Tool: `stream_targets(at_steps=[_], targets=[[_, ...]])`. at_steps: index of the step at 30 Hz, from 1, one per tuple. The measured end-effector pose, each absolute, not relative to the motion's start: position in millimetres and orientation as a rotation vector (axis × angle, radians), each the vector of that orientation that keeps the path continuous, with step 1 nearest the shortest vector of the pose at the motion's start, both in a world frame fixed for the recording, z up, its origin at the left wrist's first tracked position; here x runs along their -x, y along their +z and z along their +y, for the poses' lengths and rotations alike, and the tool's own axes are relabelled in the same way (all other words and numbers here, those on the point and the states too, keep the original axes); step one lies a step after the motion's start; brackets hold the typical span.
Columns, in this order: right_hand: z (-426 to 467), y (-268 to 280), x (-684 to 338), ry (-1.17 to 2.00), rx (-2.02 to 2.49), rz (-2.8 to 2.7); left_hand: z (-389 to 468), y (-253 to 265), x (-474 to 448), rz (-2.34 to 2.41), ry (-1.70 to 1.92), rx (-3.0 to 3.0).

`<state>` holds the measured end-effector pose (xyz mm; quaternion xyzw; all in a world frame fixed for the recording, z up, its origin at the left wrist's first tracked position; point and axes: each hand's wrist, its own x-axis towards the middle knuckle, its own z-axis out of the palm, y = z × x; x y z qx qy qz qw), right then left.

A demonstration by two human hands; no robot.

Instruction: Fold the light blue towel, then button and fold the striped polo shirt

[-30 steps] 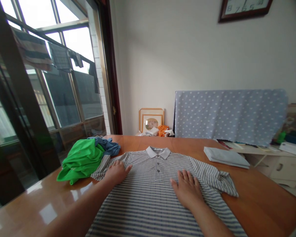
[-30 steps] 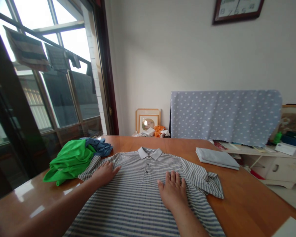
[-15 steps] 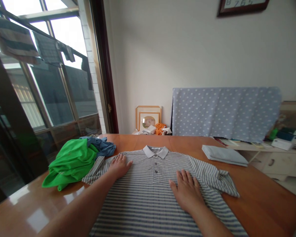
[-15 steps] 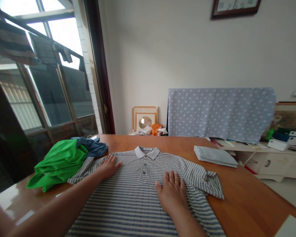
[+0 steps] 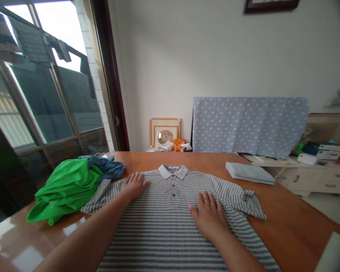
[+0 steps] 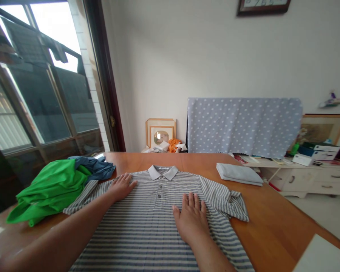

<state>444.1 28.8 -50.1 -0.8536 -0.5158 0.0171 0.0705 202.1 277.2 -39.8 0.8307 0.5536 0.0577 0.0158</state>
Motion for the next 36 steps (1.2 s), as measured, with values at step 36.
stream_targets(at_steps=[36], targets=[[28.1, -36.7, -442.4, 0.19, 2.472, -1.502, 202.3, 0.2, -275.7, 1.627, 0.383, -2.645]])
